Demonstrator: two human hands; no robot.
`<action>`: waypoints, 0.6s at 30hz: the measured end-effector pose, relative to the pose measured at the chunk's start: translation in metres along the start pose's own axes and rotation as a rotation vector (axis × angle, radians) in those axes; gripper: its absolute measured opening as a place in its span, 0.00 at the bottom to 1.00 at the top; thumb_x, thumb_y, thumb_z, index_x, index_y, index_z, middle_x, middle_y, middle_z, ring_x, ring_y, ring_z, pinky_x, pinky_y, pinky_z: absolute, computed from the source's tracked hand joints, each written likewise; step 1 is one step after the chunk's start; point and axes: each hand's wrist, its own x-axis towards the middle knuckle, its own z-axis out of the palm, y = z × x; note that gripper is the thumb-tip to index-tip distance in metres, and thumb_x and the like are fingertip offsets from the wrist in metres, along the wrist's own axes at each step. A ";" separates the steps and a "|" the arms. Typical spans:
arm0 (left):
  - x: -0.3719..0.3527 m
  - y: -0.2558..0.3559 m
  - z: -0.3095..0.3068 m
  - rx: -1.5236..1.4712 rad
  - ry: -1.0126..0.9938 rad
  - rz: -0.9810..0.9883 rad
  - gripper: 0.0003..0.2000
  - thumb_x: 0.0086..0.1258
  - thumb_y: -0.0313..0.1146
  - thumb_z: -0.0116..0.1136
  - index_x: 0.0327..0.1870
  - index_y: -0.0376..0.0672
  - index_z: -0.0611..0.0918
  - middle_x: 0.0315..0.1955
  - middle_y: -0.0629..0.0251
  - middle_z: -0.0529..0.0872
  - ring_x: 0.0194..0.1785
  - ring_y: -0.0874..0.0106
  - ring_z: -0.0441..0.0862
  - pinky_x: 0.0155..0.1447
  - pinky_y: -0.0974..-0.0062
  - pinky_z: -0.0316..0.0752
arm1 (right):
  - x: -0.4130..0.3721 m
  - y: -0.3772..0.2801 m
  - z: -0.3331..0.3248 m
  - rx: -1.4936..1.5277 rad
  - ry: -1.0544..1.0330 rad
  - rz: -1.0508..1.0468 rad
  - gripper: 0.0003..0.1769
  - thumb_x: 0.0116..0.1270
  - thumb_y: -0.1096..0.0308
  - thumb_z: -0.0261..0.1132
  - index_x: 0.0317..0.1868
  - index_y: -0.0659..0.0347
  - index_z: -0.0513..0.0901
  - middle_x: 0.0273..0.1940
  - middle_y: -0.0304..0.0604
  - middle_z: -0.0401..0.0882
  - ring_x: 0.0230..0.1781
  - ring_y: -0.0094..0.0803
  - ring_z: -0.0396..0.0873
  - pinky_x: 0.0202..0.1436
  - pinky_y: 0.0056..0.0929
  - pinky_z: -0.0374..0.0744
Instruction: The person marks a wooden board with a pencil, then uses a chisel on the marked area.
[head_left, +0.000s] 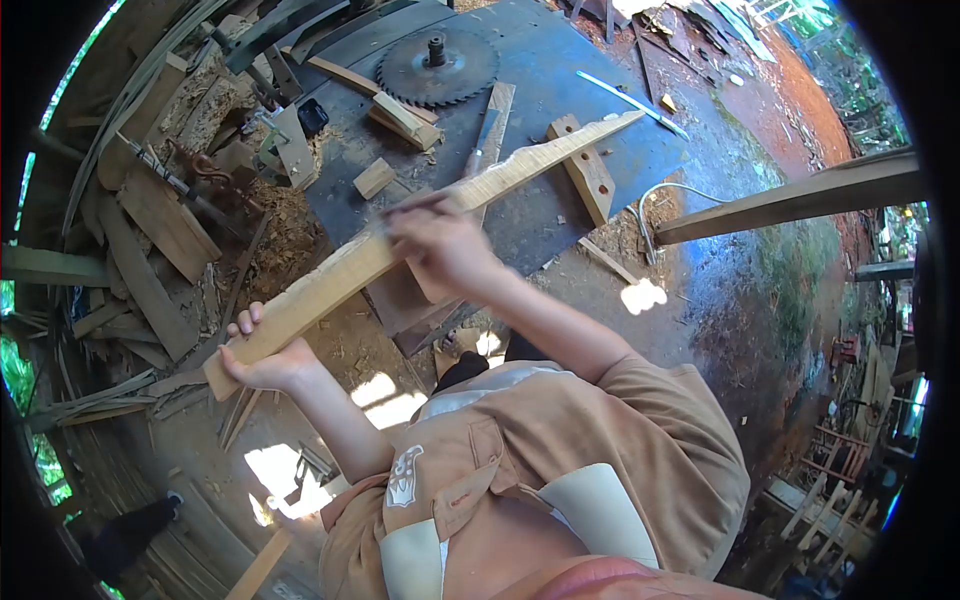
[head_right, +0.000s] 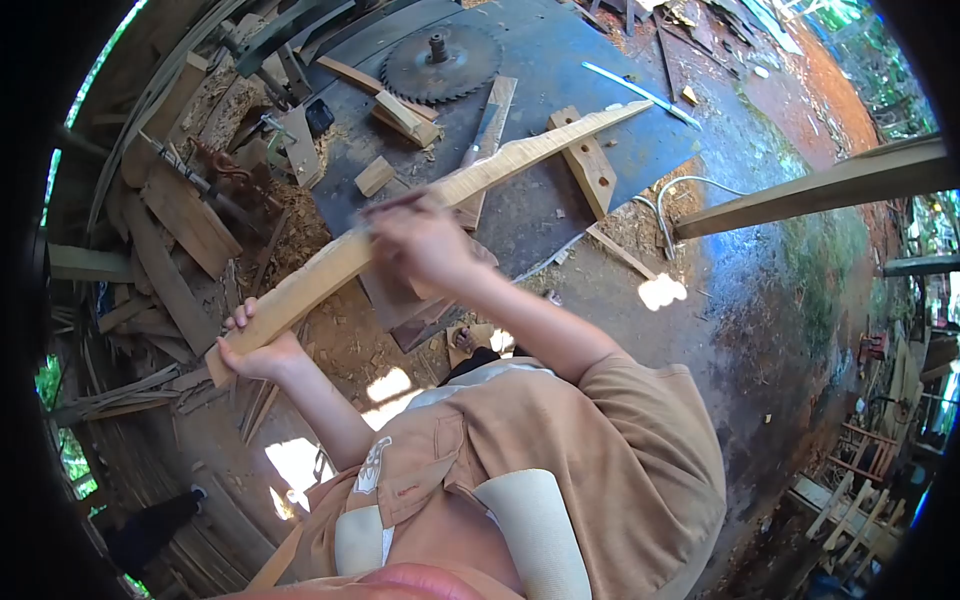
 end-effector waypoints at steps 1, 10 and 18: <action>-0.001 0.004 0.007 -0.003 -0.007 0.019 0.11 0.57 0.43 0.47 0.27 0.47 0.66 0.22 0.69 0.64 0.32 0.70 0.65 0.46 0.68 0.63 | 0.002 -0.031 0.003 0.021 -0.012 -0.006 0.21 0.46 0.79 0.61 0.44 0.55 0.77 0.46 0.37 0.79 0.50 0.31 0.75 0.59 0.36 0.66; -0.012 0.015 0.026 0.022 -0.058 0.038 0.10 0.56 0.42 0.48 0.28 0.46 0.65 0.22 0.68 0.64 0.32 0.70 0.64 0.46 0.68 0.63 | -0.045 0.153 -0.076 -0.108 0.300 0.669 0.08 0.61 0.67 0.59 0.40 0.56 0.82 0.42 0.45 0.80 0.47 0.33 0.76 0.41 0.28 0.77; -0.004 0.033 0.027 -0.008 -0.067 0.059 0.10 0.57 0.42 0.47 0.28 0.46 0.65 0.23 0.68 0.65 0.33 0.69 0.66 0.46 0.68 0.63 | -0.006 -0.012 -0.020 0.013 0.152 0.002 0.14 0.49 0.78 0.61 0.37 0.54 0.81 0.40 0.38 0.82 0.48 0.29 0.76 0.55 0.32 0.70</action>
